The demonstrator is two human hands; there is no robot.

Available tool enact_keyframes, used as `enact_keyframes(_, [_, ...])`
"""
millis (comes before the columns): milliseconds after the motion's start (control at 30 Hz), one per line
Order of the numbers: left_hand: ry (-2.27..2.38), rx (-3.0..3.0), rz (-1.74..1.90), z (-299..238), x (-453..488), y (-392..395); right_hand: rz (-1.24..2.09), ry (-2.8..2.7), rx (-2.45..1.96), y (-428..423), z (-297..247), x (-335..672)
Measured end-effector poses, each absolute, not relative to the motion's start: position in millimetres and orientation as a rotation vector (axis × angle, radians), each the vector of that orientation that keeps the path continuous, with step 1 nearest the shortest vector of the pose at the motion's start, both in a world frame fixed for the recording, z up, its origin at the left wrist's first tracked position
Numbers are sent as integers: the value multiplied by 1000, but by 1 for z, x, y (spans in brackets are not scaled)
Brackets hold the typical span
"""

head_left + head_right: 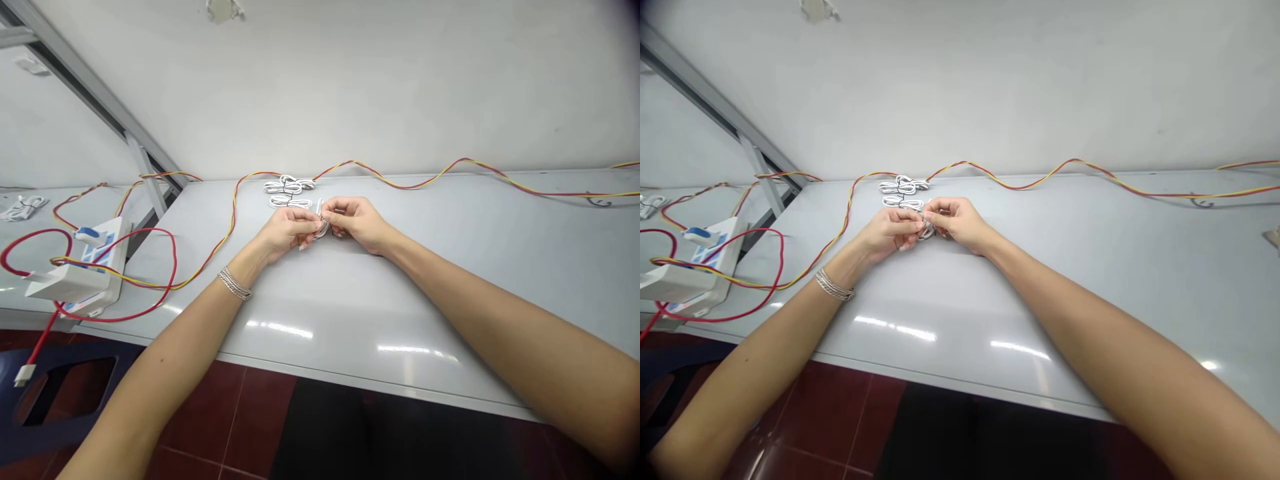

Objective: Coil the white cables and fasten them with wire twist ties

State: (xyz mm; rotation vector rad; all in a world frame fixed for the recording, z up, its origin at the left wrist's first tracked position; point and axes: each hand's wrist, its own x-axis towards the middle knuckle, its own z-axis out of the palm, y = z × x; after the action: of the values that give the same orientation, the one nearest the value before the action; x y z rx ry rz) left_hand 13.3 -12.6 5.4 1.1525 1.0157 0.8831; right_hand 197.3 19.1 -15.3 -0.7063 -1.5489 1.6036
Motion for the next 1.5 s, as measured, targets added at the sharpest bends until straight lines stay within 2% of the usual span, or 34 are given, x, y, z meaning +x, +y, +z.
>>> enact_keyframes(167, [1221, 1350, 862, 5, 14, -14, 1453, -1680, -770, 17, -16, 194])
enact_keyframes(367, [1103, 1235, 766, 4, 9, -12, 1364, -1692, -764, 15, -17, 192])
enact_keyframes(667, [888, 1188, 769, -1, 0, -5, 1546, -1408, -785, 17, -15, 194])
enact_keyframes(1033, [873, 1104, 794, 2, 1, -6, 1815, -1307, -718, 26, -16, 201])
enact_keyframes(1500, [880, 1009, 722, 1, 0, -4, 1749, -1427, -652, 25, -21, 202])
